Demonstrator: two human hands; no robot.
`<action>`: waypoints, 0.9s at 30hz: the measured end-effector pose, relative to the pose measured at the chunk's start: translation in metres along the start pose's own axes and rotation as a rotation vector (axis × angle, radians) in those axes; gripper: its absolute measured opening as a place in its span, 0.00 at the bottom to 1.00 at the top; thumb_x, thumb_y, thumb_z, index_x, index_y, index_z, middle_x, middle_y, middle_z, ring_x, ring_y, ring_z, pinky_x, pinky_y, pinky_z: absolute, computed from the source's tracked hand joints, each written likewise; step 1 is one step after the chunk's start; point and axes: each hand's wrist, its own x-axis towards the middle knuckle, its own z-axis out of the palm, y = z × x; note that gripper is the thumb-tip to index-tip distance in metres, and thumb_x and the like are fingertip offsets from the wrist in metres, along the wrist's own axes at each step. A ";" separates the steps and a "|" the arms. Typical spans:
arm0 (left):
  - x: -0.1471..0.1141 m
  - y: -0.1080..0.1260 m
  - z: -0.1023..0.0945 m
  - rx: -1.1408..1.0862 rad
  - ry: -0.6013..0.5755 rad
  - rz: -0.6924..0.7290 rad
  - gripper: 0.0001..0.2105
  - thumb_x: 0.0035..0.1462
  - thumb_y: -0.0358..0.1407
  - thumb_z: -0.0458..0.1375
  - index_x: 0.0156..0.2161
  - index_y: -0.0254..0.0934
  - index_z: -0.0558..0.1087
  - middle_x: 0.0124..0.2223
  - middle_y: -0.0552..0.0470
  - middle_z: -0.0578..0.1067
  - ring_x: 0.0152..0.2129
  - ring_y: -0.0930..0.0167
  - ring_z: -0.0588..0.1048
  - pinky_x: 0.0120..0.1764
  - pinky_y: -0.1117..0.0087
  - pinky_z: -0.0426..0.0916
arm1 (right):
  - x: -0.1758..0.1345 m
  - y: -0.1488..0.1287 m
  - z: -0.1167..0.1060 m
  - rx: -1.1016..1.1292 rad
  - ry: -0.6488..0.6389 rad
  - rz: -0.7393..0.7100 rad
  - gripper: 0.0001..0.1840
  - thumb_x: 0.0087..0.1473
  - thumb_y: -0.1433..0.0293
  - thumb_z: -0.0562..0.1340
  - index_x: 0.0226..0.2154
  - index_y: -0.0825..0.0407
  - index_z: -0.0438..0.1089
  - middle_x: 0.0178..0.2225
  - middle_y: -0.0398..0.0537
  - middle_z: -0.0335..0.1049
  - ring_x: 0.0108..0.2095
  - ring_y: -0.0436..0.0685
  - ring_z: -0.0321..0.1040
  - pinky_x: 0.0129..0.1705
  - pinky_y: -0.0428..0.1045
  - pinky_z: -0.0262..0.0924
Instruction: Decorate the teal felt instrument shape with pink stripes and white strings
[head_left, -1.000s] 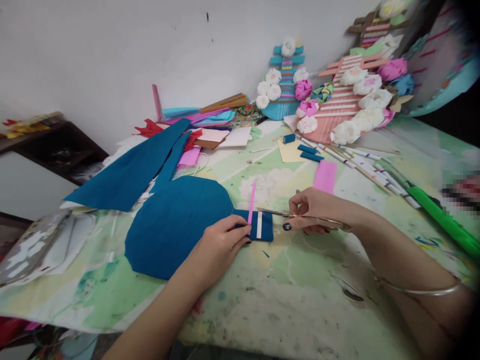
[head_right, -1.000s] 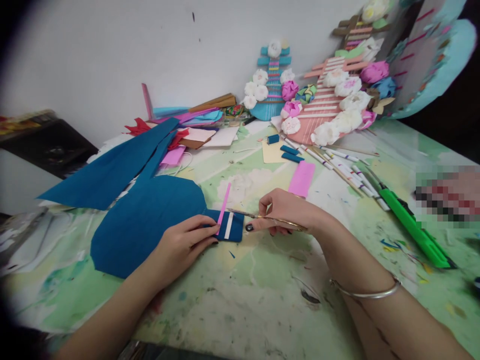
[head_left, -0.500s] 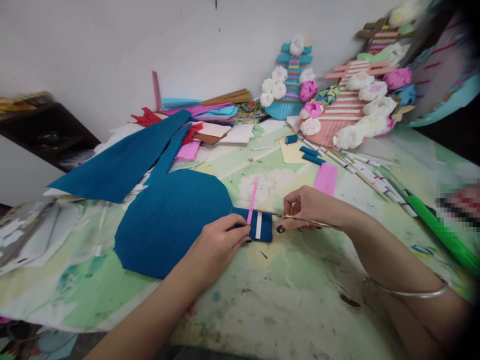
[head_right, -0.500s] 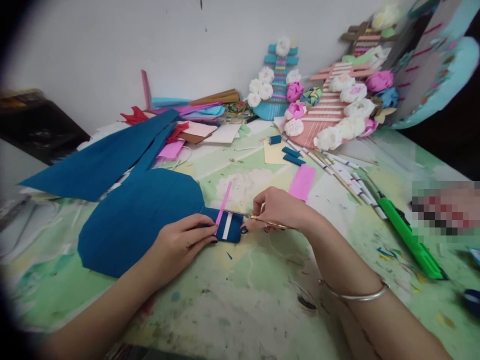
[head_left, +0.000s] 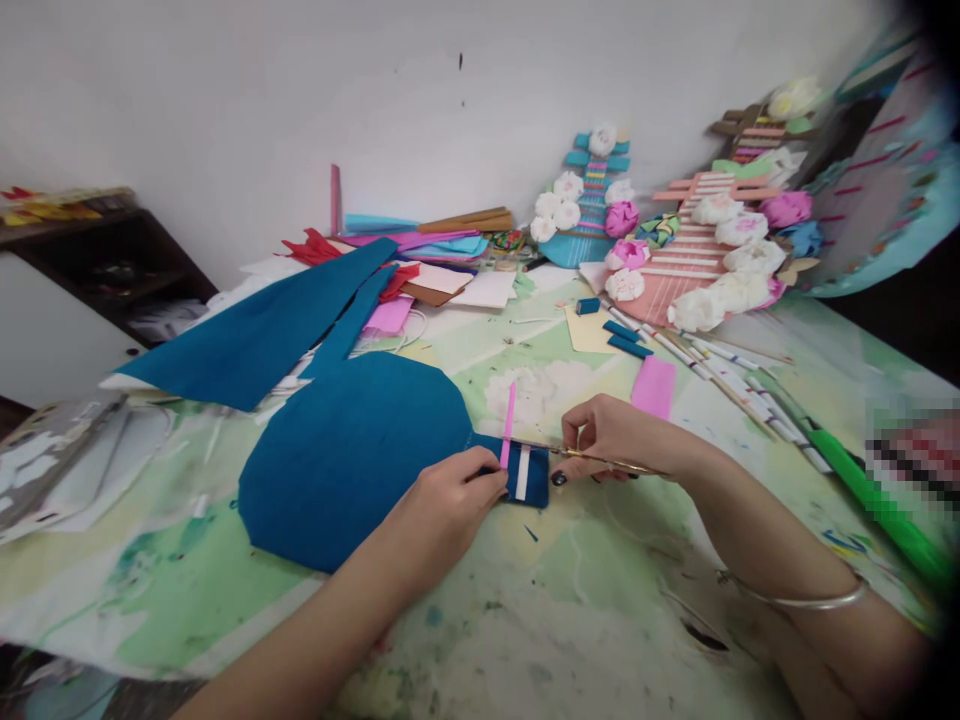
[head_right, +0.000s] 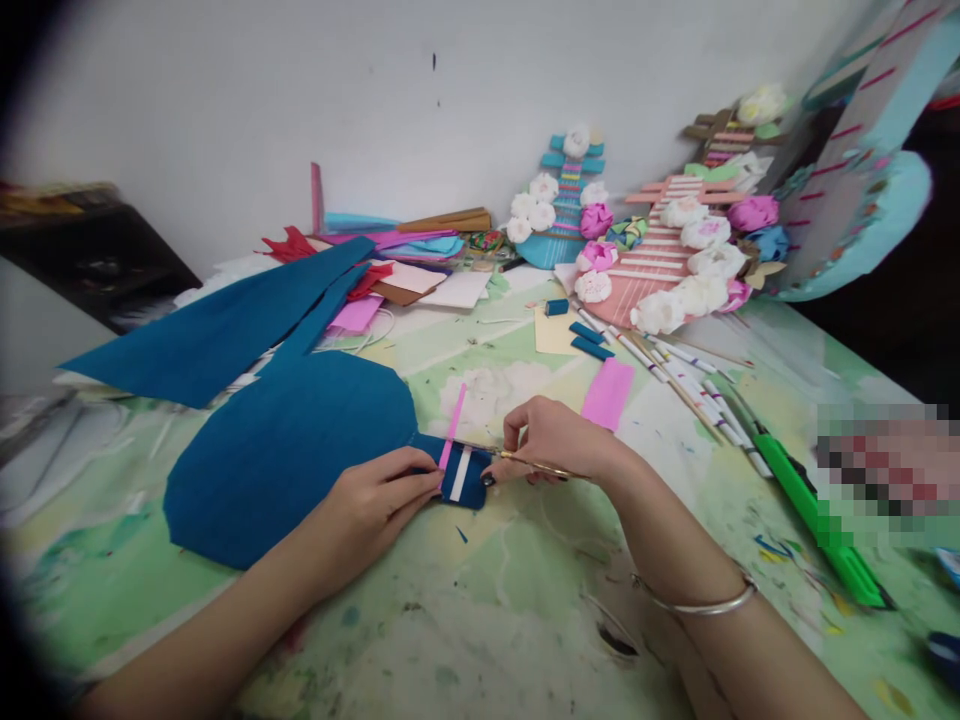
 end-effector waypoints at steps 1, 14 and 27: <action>0.000 0.000 0.000 -0.001 0.000 0.002 0.09 0.61 0.30 0.50 0.40 0.35 0.73 0.40 0.47 0.73 0.34 0.72 0.73 0.37 0.72 0.70 | 0.000 0.001 0.000 0.004 -0.003 -0.004 0.20 0.36 0.56 0.69 0.22 0.53 0.63 0.14 0.40 0.63 0.14 0.46 0.55 0.14 0.42 0.47; 0.002 0.000 -0.001 -0.012 0.043 0.028 0.09 0.60 0.30 0.51 0.39 0.34 0.73 0.40 0.47 0.74 0.34 0.72 0.74 0.36 0.73 0.71 | 0.001 0.003 -0.001 0.016 -0.028 -0.047 0.20 0.37 0.56 0.68 0.23 0.52 0.63 0.14 0.39 0.63 0.15 0.47 0.57 0.14 0.41 0.48; 0.004 0.000 0.000 -0.011 0.085 0.046 0.09 0.60 0.30 0.51 0.37 0.33 0.74 0.38 0.46 0.74 0.32 0.72 0.74 0.34 0.73 0.71 | 0.001 0.003 -0.001 0.018 -0.026 -0.063 0.21 0.35 0.56 0.69 0.23 0.52 0.63 0.13 0.37 0.60 0.15 0.46 0.55 0.14 0.41 0.45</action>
